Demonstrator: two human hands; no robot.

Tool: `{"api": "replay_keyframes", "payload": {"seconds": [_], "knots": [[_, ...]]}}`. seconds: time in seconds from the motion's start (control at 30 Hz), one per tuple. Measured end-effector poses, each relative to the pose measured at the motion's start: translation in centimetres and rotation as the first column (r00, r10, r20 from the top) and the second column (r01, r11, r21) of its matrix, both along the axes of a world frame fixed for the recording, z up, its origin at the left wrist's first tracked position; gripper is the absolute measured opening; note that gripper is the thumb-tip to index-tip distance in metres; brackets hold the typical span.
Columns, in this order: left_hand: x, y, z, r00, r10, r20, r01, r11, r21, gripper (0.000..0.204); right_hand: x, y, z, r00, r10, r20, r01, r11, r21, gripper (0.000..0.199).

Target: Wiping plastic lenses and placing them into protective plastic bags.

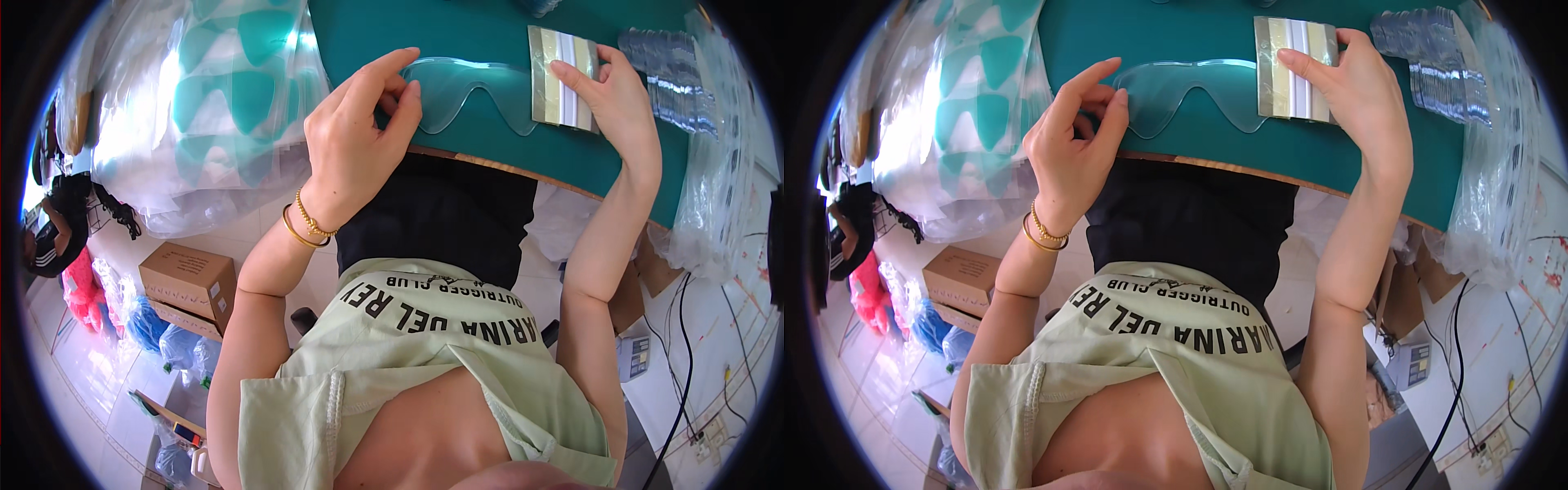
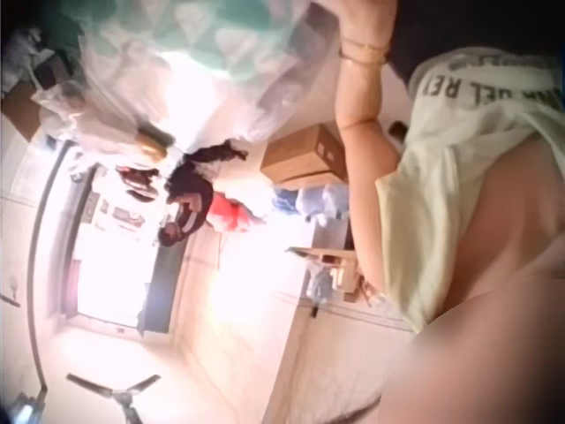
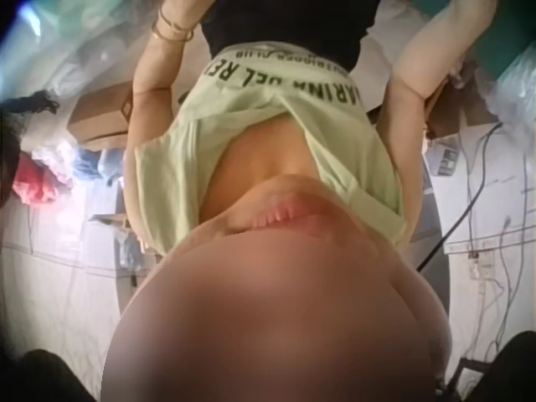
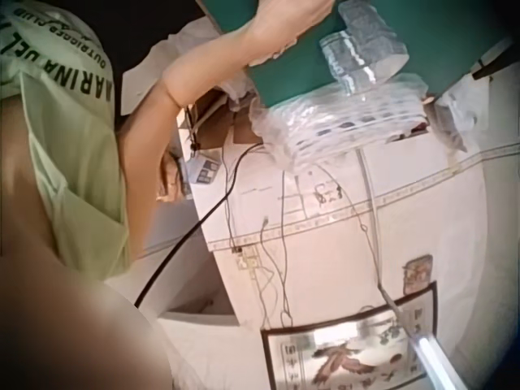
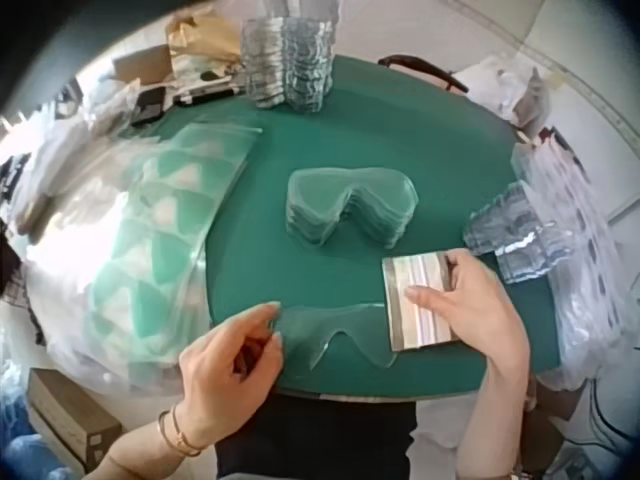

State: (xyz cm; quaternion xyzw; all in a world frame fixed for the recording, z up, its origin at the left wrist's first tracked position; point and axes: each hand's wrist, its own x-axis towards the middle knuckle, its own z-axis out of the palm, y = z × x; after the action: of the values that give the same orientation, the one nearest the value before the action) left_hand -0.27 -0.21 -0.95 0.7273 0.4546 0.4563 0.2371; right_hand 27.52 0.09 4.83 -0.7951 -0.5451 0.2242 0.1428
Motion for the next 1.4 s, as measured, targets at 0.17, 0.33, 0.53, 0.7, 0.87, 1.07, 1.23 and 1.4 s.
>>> {"api": "replay_keyframes", "payload": {"seconds": [0.17, 0.33, 0.53, 0.7, 0.87, 1.07, 1.23, 1.4], "knots": [[0.1, 0.0, 0.1, 1.0, 0.002, -0.017, -0.001, 1.0, 0.026, 0.03, -2.2, -1.4, 0.9, 0.919, -0.018, -0.393, 0.058, 0.994, 0.092, 0.036], [-0.1, -0.1, 0.4, 1.0, 0.002, -0.01, -0.002, 0.999, -0.055, 0.032, -6.1, -2.6, -1.3, 0.876, 0.098, -0.473, -0.001, 0.98, 0.2, 0.039], [-0.1, 0.0, 0.7, 0.999, -0.021, 0.043, 0.028, 0.985, -0.172, 0.034, -7.3, -2.1, -1.5, 0.912, 0.121, -0.392, -0.044, 0.979, 0.201, 0.041], [-0.2, 0.0, 0.9, 0.999, -0.005, 0.039, 0.011, 0.985, -0.174, 0.033, -9.0, -1.0, -2.0, 0.938, 0.238, -0.252, -0.183, 0.957, 0.224, 0.044], [-0.2, -0.1, 0.8, 0.999, -0.006, 0.046, 0.014, 0.982, -0.188, 0.028, -5.6, -0.8, -1.2, 0.89, 0.122, -0.439, -0.041, 0.981, 0.19, 0.036], [-0.4, -0.3, 0.9, 1.0, 0.001, 0.028, 0.003, 0.984, -0.177, 0.027, -7.7, -0.8, -2.1, 0.939, 0.193, -0.283, -0.123, 0.962, 0.246, 0.042], [-1.3, -0.3, 1.7, 1.0, -0.005, -0.008, 0.003, 0.977, -0.211, 0.026, -11.4, -1.1, -1.8, 0.934, 0.287, -0.215, -0.222, 0.933, 0.283, 0.042], [-3.3, 0.3, 5.2, 0.998, -0.051, -0.02, 0.043, 0.952, -0.302, 0.022, -7.8, -1.2, -2.2, 0.941, 0.281, -0.188, -0.228, 0.938, 0.259, 0.038]]}}
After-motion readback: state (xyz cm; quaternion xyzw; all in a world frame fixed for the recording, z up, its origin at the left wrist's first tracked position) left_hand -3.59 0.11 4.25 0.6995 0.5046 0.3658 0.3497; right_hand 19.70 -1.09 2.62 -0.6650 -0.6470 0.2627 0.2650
